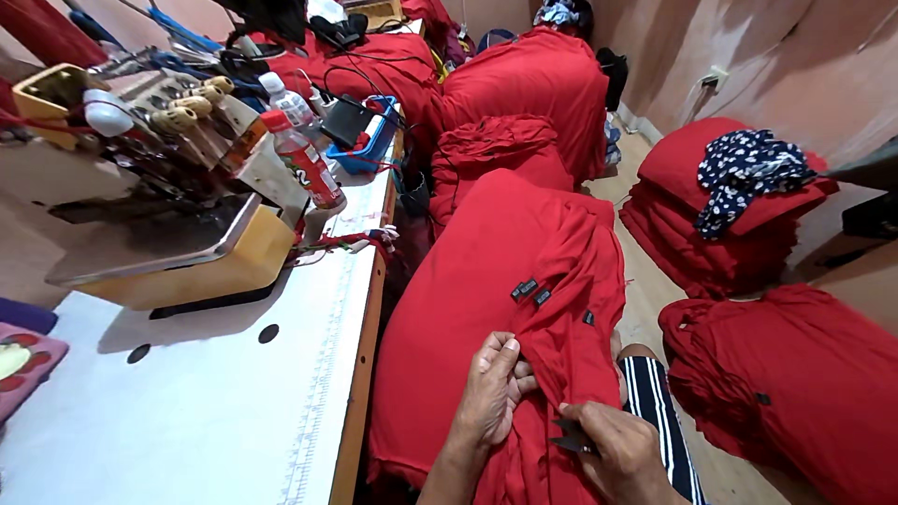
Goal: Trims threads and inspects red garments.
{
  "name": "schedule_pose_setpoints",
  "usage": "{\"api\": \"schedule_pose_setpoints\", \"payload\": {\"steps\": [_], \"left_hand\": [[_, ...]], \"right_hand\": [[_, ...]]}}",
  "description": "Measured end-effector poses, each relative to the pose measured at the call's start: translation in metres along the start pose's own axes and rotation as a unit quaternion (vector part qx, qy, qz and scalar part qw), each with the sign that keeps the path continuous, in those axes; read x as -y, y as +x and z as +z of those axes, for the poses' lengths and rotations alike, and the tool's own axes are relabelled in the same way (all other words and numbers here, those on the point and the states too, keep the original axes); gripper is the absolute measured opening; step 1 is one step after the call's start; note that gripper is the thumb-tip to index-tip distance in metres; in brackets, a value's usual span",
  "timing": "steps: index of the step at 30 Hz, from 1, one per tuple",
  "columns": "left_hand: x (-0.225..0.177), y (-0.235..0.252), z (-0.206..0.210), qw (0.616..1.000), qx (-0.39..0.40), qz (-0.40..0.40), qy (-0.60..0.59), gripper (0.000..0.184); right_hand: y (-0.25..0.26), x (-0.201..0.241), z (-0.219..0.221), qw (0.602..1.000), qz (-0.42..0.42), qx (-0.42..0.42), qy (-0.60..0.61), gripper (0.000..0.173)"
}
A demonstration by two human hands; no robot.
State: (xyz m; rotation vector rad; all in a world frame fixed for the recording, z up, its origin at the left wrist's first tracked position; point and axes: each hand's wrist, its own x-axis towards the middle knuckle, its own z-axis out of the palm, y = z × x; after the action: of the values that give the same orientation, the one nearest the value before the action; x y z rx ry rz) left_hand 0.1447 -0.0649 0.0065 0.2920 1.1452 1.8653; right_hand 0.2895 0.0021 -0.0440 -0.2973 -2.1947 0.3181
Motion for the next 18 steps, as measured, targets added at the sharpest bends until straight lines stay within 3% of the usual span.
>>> {"api": "schedule_pose_setpoints", "payload": {"steps": [9, 13, 16, 18], "left_hand": [[0.003, 0.001, -0.004, 0.998, 0.039, 0.017, 0.049, 0.017], [0.003, 0.001, -0.004, 0.998, 0.045, 0.018, 0.047, 0.017], [0.003, 0.001, -0.004, 0.997, 0.049, 0.021, 0.048, 0.017], [0.004, 0.001, -0.003, 0.997, 0.05, 0.024, 0.051, 0.017]], "right_hand": [[-0.007, -0.008, 0.0, 0.996, 0.061, 0.012, 0.071, 0.012], [-0.001, -0.006, -0.013, 0.978, 0.163, 0.027, 0.131, 0.034], [0.009, -0.001, -0.022, 0.977, 0.181, 0.022, 0.107, 0.053], [0.018, 0.006, -0.024, 0.983, 0.171, 0.023, 0.056, 0.045]]}}
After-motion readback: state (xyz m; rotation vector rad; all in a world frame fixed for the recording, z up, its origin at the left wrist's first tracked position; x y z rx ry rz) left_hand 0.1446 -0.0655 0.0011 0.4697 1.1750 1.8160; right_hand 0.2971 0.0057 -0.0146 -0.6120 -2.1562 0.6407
